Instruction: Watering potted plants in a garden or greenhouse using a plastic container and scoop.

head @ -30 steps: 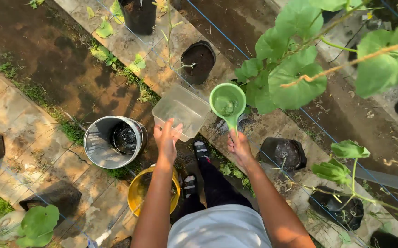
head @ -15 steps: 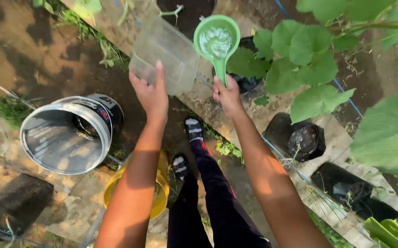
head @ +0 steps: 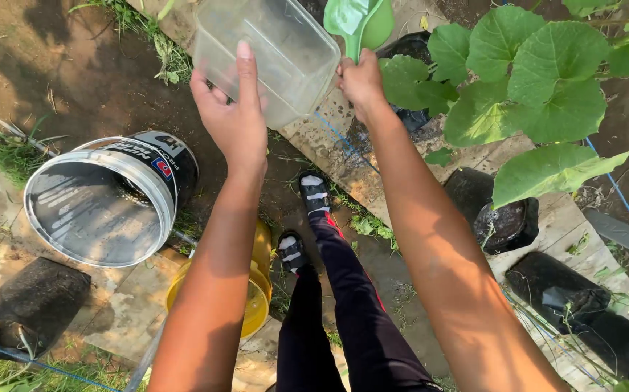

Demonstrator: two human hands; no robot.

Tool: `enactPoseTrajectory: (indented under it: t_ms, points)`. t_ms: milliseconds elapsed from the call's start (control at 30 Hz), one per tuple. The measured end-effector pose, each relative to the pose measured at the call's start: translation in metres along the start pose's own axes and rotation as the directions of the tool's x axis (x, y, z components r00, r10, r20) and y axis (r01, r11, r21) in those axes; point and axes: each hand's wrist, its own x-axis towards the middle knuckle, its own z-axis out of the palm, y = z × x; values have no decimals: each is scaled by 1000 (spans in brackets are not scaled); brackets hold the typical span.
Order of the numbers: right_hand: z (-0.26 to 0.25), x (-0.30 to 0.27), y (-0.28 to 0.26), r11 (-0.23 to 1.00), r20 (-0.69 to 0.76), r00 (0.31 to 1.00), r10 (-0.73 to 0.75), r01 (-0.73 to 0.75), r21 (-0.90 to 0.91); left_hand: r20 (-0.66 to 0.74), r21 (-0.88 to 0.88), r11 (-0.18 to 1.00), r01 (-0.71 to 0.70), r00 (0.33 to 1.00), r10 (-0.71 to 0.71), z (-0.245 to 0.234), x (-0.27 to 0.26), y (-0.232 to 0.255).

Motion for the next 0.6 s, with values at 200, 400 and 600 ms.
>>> enactPoseTrajectory:
  t_ms: [200,400,600]
  points:
    - [-3,41,-10,865,-146,959,-242,145,-480,26,202,962,-182,983,180,20,12,-19]
    - [-9,57,-43,661,-169,930,-326,97,-744,7,131,990,-52,999,51,28,-2,-14]
    - [-19,31,-65,534,-87,937,-339,115,-838,3,-20,999,25,1000,-25,13,-26,-8]
